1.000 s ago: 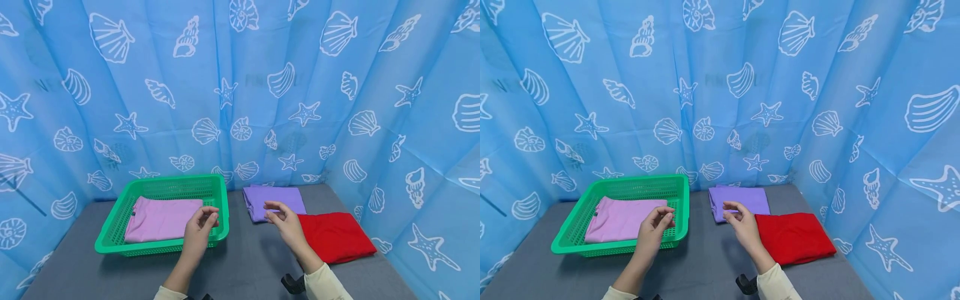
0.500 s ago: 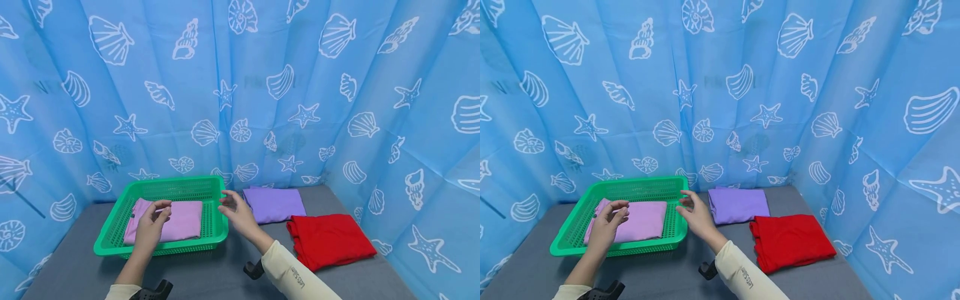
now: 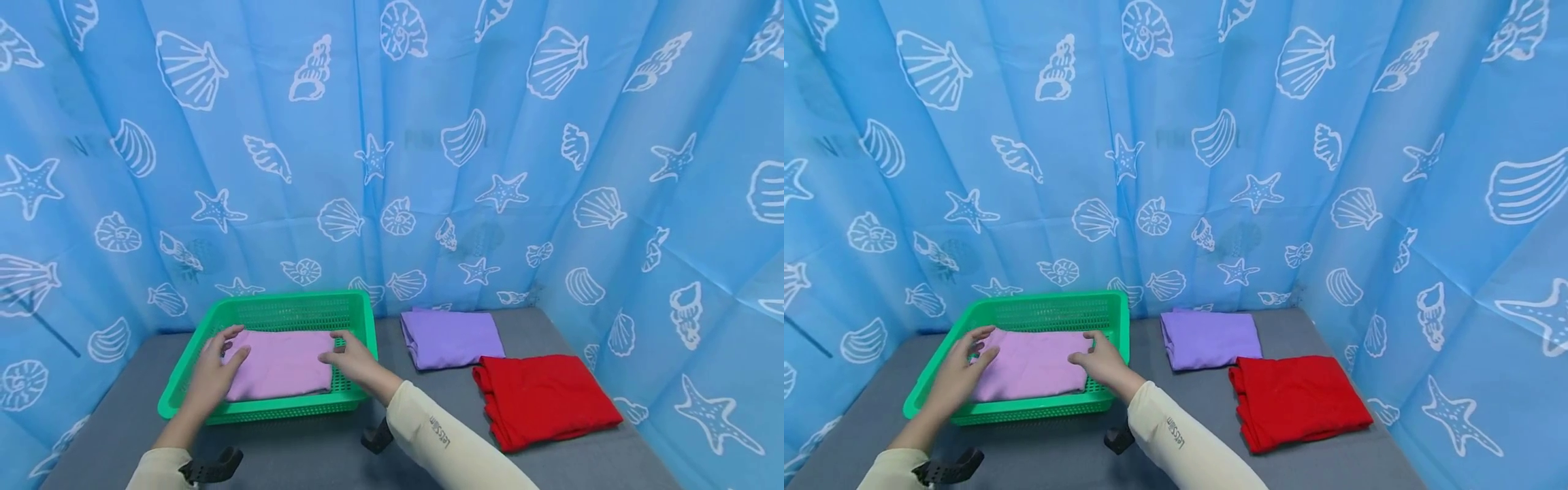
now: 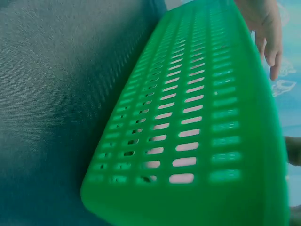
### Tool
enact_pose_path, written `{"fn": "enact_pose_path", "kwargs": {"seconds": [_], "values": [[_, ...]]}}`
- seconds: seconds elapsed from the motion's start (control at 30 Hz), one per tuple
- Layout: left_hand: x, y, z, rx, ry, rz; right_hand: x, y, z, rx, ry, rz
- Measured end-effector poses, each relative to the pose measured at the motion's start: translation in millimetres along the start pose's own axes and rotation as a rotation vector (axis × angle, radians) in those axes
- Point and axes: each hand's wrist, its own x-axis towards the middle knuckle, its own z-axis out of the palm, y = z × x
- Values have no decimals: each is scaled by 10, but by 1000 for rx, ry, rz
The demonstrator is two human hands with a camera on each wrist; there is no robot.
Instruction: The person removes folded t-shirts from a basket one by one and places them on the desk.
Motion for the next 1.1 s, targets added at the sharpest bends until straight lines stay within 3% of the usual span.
{"fn": "enact_pose_path", "kwargs": {"seconds": [0.3,0.43,0.63,0.93,1.1], "values": [[143,-164,-92,119,-146,-107,197,72,111,58,-33,123],[222,-203,-107,106,-217,-198,254,110,134,79,-35,191],[330,-277,-171,53,-309,-310,309,110,234,52,-7,216],[363,-386,-126,76,-381,-335,397,150,272,-3,-4,218],[380,-418,-84,70,-437,-306,435,191,263,19,12,211]]}}
